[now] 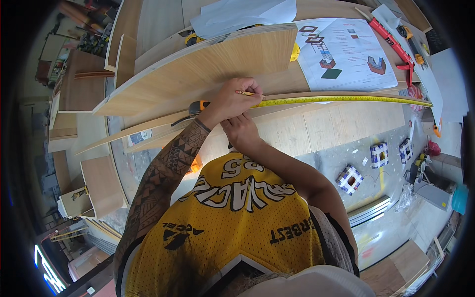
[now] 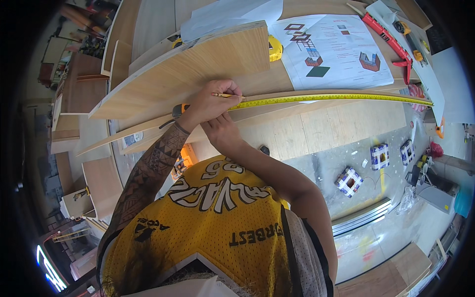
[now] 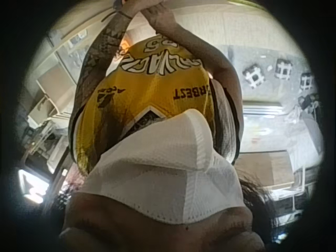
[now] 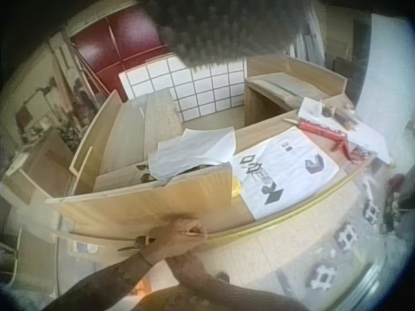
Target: The recorder uses a measuring tape and pencil to mark wood for a construction project, referencing a set of printed plans.
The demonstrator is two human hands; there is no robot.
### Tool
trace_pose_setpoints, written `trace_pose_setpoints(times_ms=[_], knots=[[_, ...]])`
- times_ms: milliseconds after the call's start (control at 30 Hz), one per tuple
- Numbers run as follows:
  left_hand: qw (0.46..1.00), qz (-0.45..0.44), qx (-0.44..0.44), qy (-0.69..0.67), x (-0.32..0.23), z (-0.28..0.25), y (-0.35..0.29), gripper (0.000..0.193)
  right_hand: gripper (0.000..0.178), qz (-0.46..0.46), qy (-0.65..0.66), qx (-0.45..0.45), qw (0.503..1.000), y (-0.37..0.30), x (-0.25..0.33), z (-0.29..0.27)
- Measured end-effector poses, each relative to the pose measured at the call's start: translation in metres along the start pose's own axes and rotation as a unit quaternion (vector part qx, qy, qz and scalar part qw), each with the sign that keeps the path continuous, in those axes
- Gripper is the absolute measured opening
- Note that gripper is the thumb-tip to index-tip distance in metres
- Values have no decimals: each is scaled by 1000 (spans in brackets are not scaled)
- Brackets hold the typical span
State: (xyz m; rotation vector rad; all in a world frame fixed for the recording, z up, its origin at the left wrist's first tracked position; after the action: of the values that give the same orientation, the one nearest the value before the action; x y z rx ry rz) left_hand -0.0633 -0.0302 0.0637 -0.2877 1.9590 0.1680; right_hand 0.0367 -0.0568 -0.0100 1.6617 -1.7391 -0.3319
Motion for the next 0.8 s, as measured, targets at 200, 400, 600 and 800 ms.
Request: trace_pose_setpoints(times_ms=[200,400,600,800], knots=[[999,19,30,25,-2,2,2,16,37,-14,-17,-50,999,4,0,-14],[999,-3,17,30,-1,4,6,17,37,-14,-15,-52,998,2,-4,-14],[999,4,20,33,0,7,6,17,37,-15,-15,-48,999,1,-6,-13],[997,-21,24,71,-4,6,15,18,38,-10,-24,-56,998,3,-11,-16]])
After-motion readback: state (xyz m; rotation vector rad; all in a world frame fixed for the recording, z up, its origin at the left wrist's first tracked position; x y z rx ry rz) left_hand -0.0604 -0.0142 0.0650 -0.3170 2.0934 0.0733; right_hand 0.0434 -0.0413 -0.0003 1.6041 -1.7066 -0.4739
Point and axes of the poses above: each hand's wrist, its own y-axis towards the middle knuckle, its own z-axis out of the palm, x = y × z, the point moved 4 cm from there along y, towards the middle knuckle, and after that the axes turned 4 degrees about -y, right-handed, at the moved point
